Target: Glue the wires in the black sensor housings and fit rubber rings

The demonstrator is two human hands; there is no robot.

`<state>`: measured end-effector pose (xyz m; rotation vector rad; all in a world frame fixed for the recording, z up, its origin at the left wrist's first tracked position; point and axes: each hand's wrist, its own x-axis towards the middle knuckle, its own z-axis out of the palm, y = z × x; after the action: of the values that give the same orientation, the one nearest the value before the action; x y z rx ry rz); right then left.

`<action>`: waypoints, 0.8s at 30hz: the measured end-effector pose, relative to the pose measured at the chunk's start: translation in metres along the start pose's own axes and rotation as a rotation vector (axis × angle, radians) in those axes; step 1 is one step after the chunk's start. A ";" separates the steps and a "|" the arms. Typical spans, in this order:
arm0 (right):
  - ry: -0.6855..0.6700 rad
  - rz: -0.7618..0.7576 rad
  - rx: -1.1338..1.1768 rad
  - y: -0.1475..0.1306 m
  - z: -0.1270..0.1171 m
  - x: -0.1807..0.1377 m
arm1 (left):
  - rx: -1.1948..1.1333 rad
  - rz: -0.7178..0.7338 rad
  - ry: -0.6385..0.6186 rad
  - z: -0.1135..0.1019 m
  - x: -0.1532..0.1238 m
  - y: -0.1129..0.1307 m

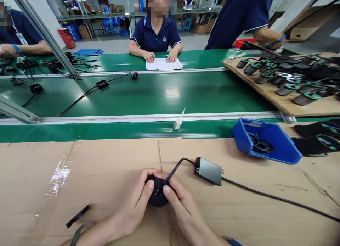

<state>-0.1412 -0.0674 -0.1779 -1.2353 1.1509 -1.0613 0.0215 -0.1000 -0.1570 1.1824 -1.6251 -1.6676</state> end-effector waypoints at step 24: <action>-0.015 -0.120 -0.129 0.004 -0.001 -0.005 | 0.027 0.035 -0.035 -0.004 -0.003 -0.004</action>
<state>-0.1430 -0.0627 -0.1813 -1.4259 1.1597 -1.0778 0.0274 -0.0985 -0.1601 1.1368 -1.6855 -1.6577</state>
